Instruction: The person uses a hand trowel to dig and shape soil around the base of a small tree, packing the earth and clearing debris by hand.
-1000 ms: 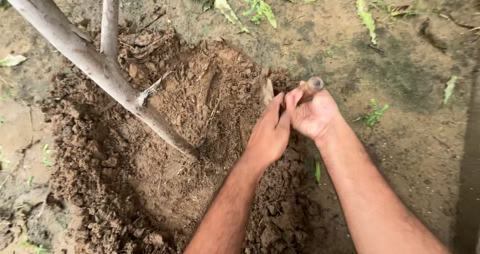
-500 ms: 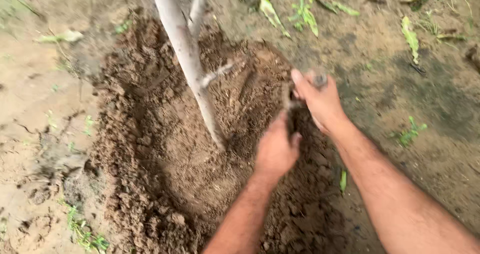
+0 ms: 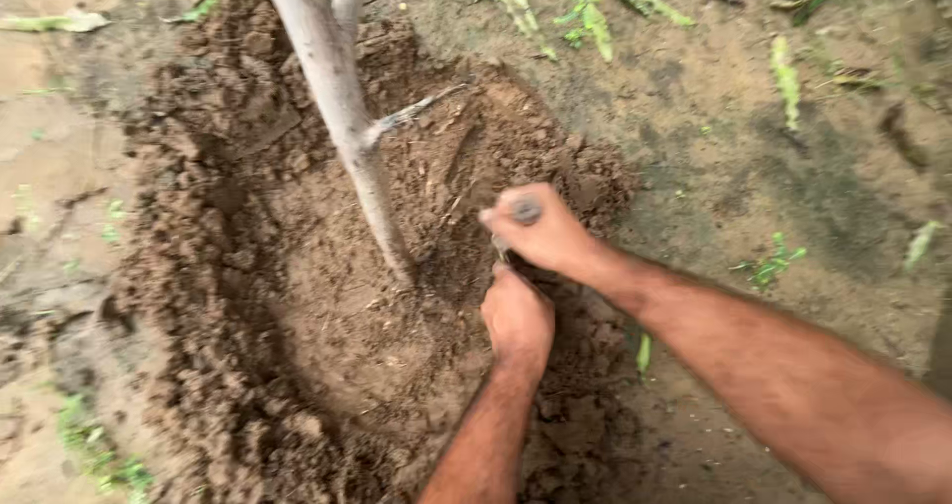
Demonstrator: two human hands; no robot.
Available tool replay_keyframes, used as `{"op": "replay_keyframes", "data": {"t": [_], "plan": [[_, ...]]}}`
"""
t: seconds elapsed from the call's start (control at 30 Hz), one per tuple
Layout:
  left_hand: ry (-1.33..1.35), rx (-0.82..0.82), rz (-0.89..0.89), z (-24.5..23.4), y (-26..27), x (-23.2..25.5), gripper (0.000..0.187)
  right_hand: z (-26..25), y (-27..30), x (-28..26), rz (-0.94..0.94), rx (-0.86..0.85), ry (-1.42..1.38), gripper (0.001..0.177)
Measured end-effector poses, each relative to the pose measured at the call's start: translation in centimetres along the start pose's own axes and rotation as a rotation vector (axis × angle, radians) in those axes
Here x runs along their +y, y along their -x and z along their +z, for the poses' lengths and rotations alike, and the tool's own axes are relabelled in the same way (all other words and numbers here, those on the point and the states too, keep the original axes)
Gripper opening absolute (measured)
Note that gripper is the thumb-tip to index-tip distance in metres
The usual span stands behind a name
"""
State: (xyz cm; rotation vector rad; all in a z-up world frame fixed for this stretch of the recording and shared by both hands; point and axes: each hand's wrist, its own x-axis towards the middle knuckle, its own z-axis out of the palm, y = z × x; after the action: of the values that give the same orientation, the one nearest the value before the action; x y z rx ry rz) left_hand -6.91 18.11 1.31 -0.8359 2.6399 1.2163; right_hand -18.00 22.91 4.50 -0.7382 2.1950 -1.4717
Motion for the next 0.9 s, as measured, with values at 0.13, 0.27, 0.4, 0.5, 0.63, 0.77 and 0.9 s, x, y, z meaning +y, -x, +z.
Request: {"op": "replay_keyframes", "data": {"t": [0.13,0.27,0.4,0.5,0.63,0.77,0.9], "plan": [[-0.048,-0.045,0.056,-0.1,-0.1,1.2,0.025,-5.7,2.0,0.0,0.048,-0.049,0.099,0.028],[0.026,-0.182,-0.069,-0.6,-0.8,3.3,0.023,-9.4,2.5,-0.7,0.234,-0.239,0.283,0.024],[0.090,-0.128,0.072,-1.3,-0.3,4.8,0.024,-12.8,1.5,-2.7,0.056,-0.376,0.371,0.025],[0.207,-0.221,0.161,-2.2,-0.8,6.1,0.031,-15.5,2.5,-4.3,0.245,-0.286,0.426,0.028],[0.363,-0.452,0.394,-4.2,-1.7,6.2,0.034,-18.5,5.0,-5.8,0.294,-0.131,0.372,0.027],[0.190,-0.574,0.335,-8.1,-2.7,1.5,0.063,-16.0,6.3,-6.5,0.390,0.160,0.151,0.026],[0.187,-0.515,0.422,-13.0,-2.7,-3.2,0.080,-9.1,5.8,-8.9,0.408,0.279,0.077,0.025]]}}
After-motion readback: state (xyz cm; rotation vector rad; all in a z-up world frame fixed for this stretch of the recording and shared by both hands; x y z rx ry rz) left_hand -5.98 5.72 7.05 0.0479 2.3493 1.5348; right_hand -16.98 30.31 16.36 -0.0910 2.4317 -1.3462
